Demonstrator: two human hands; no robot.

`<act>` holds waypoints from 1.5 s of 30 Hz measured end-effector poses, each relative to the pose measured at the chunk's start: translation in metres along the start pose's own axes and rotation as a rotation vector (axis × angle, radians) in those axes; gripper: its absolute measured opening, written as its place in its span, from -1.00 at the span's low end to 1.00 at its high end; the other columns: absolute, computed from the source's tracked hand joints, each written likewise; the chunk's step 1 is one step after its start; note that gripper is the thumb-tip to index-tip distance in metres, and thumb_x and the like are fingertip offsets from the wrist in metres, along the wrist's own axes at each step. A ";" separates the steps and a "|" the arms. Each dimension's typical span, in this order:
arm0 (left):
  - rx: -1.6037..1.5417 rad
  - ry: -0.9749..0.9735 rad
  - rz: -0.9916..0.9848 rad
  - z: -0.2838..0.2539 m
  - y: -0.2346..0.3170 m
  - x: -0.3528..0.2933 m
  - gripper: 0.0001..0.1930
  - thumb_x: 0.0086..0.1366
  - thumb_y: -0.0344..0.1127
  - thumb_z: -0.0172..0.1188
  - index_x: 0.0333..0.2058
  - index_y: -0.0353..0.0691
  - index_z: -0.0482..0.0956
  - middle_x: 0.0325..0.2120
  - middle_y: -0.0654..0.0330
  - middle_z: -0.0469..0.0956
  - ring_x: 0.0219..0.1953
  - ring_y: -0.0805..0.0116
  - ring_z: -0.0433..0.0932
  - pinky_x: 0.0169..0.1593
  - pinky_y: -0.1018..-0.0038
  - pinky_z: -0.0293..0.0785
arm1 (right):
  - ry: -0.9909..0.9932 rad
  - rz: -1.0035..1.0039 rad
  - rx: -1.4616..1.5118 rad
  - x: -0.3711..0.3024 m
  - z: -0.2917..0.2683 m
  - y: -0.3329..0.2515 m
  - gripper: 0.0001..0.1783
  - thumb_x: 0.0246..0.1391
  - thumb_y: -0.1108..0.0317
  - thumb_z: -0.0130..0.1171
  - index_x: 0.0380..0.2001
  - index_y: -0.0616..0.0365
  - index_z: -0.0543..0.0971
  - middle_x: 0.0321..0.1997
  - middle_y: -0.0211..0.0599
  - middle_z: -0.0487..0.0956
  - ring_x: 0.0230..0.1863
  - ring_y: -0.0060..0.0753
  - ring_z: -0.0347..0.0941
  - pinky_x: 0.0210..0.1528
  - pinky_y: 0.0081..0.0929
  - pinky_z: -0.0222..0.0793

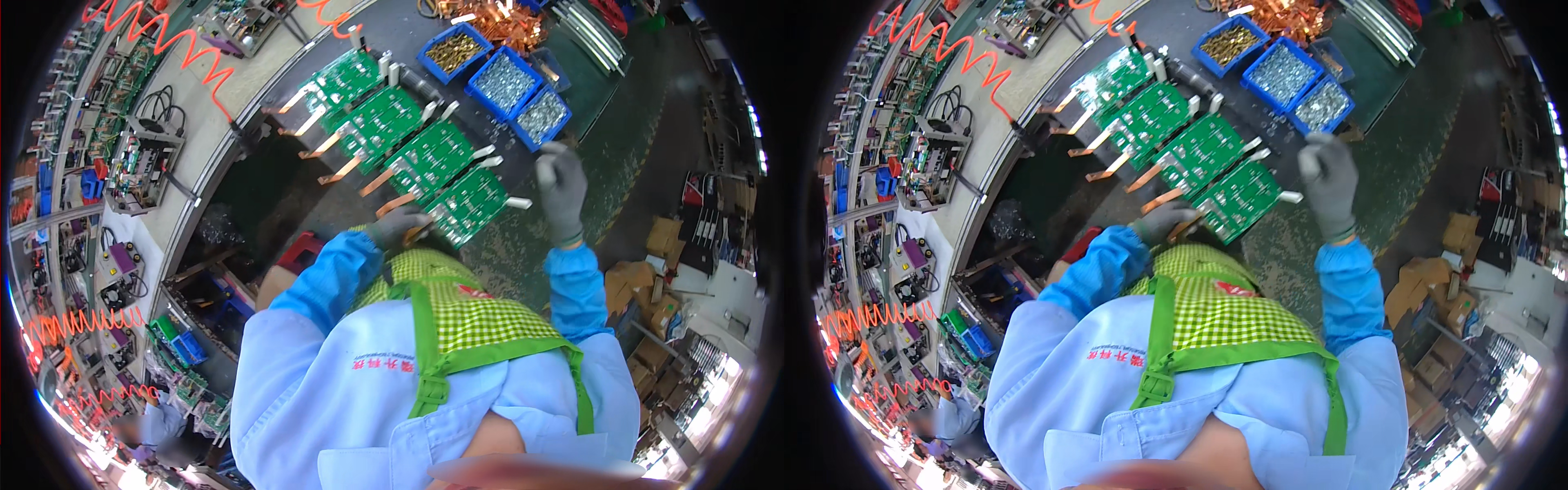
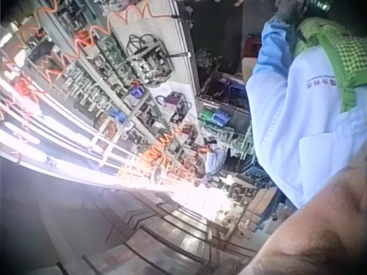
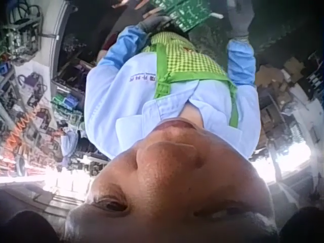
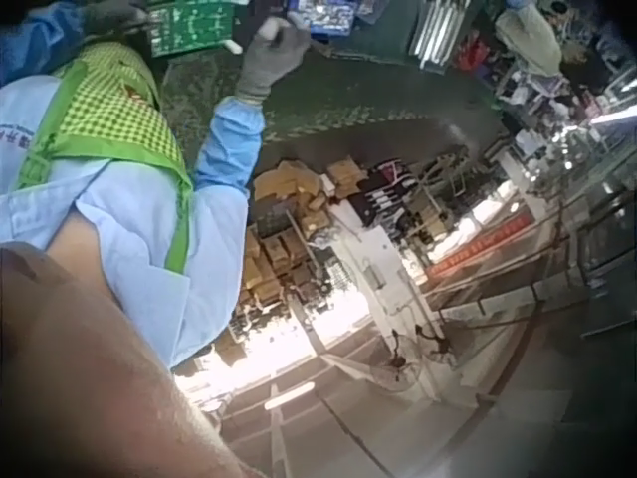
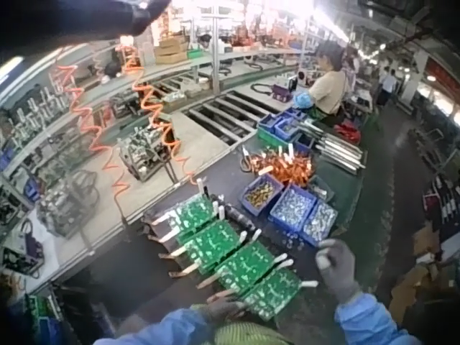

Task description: Assembling copper plates and components onto green circuit boards and securing them with an electric screwdriver.

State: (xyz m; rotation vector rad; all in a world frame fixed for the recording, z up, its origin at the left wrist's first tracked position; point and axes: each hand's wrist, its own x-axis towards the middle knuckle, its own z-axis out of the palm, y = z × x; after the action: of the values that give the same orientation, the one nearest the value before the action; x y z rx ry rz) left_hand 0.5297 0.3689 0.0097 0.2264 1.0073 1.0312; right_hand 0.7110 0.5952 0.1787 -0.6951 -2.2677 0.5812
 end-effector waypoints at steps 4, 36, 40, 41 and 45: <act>-0.193 0.099 -0.010 -0.009 -0.015 -0.024 -0.71 0.26 -0.13 -0.02 -0.21 -0.22 0.47 -0.47 0.20 0.51 -0.57 0.45 0.44 -0.50 0.57 0.36 | 0.026 0.144 -0.152 0.078 -0.023 0.136 -0.74 -0.02 0.26 0.11 -0.26 0.14 0.49 -0.22 -0.17 0.49 -0.19 -0.16 0.43 -0.10 -0.36 0.33; 0.141 0.008 0.053 0.047 -0.057 -0.013 -0.73 0.26 -0.23 0.00 -0.22 -0.34 0.47 -0.46 0.25 0.45 -0.46 0.55 0.37 -0.40 0.60 0.28 | 0.078 0.520 -0.043 -0.023 -0.064 0.155 -0.80 -0.08 0.36 0.12 -0.61 0.23 0.38 -0.63 -0.28 0.36 -0.55 -0.61 0.25 -0.45 -0.55 0.26; -0.144 0.032 -0.068 0.053 -0.062 -0.001 -0.80 0.24 -0.30 0.04 -0.21 -0.25 0.46 -0.45 0.29 0.46 -0.46 0.53 0.41 -0.40 0.63 0.35 | 0.005 0.768 0.068 -0.135 -0.044 0.070 -0.68 -0.07 0.29 0.21 -0.66 0.21 0.32 -0.67 -0.42 0.31 -0.56 -0.70 0.14 -0.51 -0.59 0.19; -0.203 0.042 -0.107 0.057 -0.061 0.000 -0.81 0.25 -0.33 0.02 -0.21 -0.26 0.45 -0.45 0.27 0.45 -0.47 0.52 0.41 -0.42 0.63 0.37 | -0.062 0.828 0.031 -0.157 -0.041 0.050 -0.66 -0.08 0.27 0.24 -0.67 0.22 0.32 -0.67 -0.43 0.32 -0.55 -0.70 0.14 -0.51 -0.60 0.19; -0.391 0.072 -0.032 0.064 -0.069 0.012 -0.84 0.26 -0.41 -0.04 -0.20 -0.29 0.38 -0.43 0.21 0.42 -0.50 0.49 0.40 -0.45 0.62 0.41 | -0.074 0.915 0.068 -0.208 -0.020 -0.017 -0.63 -0.10 0.26 0.29 -0.67 0.23 0.32 -0.64 -0.42 0.38 -0.54 -0.71 0.17 -0.51 -0.61 0.19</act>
State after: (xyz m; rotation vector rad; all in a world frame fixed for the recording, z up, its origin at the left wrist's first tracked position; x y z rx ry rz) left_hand 0.6234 0.3594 -0.0030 -0.1480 0.8500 1.1905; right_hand 0.8501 0.4575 0.1021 -1.7052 -1.8835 1.0981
